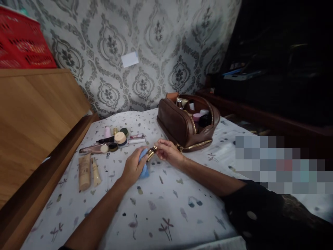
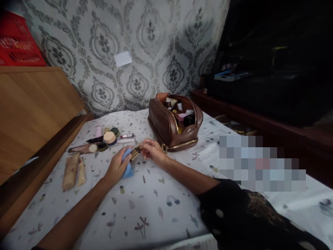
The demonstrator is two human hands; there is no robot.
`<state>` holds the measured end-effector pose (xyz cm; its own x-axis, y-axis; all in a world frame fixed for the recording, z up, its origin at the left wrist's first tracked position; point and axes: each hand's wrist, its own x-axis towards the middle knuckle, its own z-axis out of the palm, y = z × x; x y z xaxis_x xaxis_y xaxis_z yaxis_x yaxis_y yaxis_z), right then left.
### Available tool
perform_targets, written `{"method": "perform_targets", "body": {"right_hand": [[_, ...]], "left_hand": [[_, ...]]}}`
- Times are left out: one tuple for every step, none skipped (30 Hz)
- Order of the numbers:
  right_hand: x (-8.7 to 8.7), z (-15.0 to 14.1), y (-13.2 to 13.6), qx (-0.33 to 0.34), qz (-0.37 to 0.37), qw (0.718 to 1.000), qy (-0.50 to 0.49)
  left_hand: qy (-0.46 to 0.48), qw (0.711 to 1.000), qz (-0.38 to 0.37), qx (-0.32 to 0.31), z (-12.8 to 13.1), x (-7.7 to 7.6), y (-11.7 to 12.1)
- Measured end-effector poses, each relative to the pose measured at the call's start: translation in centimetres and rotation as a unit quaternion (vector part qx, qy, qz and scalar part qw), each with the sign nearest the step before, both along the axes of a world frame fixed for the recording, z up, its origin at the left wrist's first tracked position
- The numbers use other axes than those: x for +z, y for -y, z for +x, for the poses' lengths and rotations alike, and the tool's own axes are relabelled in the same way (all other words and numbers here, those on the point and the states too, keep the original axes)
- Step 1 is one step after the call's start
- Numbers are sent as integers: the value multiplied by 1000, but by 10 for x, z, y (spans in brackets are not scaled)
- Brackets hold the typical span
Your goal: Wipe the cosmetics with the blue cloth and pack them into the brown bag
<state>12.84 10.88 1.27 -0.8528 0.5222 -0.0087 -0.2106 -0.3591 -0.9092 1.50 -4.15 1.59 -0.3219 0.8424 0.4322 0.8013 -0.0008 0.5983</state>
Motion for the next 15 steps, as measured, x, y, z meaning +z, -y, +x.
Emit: {"method": "perform_targets", "body": {"right_hand": [[0, 0, 0, -1, 5, 1000, 3], [0, 0, 0, -1, 9, 1000, 7], [-1, 0, 0, 0, 12, 1000, 11], [0, 1, 1, 3, 14, 1000, 13], [0, 1, 1, 5, 17, 1000, 15], [0, 1, 1, 7, 21, 1000, 15], [1, 2, 2, 8, 24, 1000, 13], [1, 2, 2, 8, 28, 1000, 11], [2, 2, 2, 8, 30, 999, 9], [2, 3, 3, 7, 31, 999, 8], [2, 3, 3, 4, 29, 1000, 8], [2, 3, 3, 0, 26, 1000, 9], [2, 3, 2, -3, 21, 1000, 12], [1, 3, 2, -6, 15, 1000, 13], [0, 3, 1, -7, 8, 1000, 12]], "left_hand": [[-18, 1000, -1, -8, 0, -1, 0], [-35, 999, -8, -12, 0, -2, 0], [-48, 999, -17, -13, 0, -3, 0], [-57, 998, -25, -14, 0, -5, 1], [-63, 997, -30, -13, 0, -5, 1], [-67, 997, -35, -11, 0, -6, 1], [-72, 997, -41, -5, -1, -5, 2], [-80, 996, -49, 7, -2, -4, 2], [-90, 994, -59, 25, -3, -3, 3], [-102, 991, -69, 49, -4, -1, 4], [-115, 987, -80, 77, -6, 1, 4], [-132, 981, -92, 106, -8, 2, 5], [-150, 974, -105, 132, -10, 3, 5], [-170, 966, -117, 153, -12, 3, 5], [-189, 959, -128, 168, -14, 3, 5]]}}
